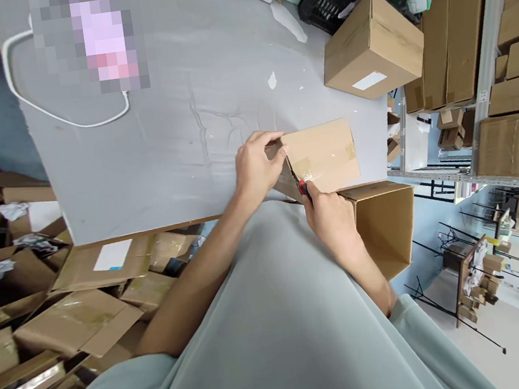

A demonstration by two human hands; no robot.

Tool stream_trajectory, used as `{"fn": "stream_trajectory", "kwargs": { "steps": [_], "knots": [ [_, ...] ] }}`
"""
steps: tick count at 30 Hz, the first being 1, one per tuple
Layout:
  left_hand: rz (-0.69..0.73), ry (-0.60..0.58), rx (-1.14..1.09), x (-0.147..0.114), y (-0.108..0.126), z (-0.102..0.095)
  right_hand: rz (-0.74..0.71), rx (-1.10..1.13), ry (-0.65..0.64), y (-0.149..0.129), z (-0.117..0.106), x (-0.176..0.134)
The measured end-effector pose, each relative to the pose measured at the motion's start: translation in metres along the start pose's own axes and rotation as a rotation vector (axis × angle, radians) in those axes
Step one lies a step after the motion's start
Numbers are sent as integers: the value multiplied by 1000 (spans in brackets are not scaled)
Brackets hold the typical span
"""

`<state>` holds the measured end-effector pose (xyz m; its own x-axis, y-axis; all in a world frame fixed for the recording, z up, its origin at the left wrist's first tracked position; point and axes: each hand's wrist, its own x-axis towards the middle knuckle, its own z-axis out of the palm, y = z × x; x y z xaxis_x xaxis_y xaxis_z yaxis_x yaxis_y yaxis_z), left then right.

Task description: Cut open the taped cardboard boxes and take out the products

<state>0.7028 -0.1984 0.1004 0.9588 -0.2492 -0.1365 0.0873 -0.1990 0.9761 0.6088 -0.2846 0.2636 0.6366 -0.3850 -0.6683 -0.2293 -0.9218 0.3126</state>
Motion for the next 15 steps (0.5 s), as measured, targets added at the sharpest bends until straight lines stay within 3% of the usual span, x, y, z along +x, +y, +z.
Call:
{"fn": "stream_trajectory", "kwargs": {
  "steps": [6,11,15],
  "knots": [
    [-4,13,32,-7,1,5,-28,6,-81,12,9,-2],
    [-21,104,15,-2,5,11,-115,-16,-11,10,17,9],
    [-40,140,39,1,9,14,-223,-1,-104,26,20,3]
  ]
}}
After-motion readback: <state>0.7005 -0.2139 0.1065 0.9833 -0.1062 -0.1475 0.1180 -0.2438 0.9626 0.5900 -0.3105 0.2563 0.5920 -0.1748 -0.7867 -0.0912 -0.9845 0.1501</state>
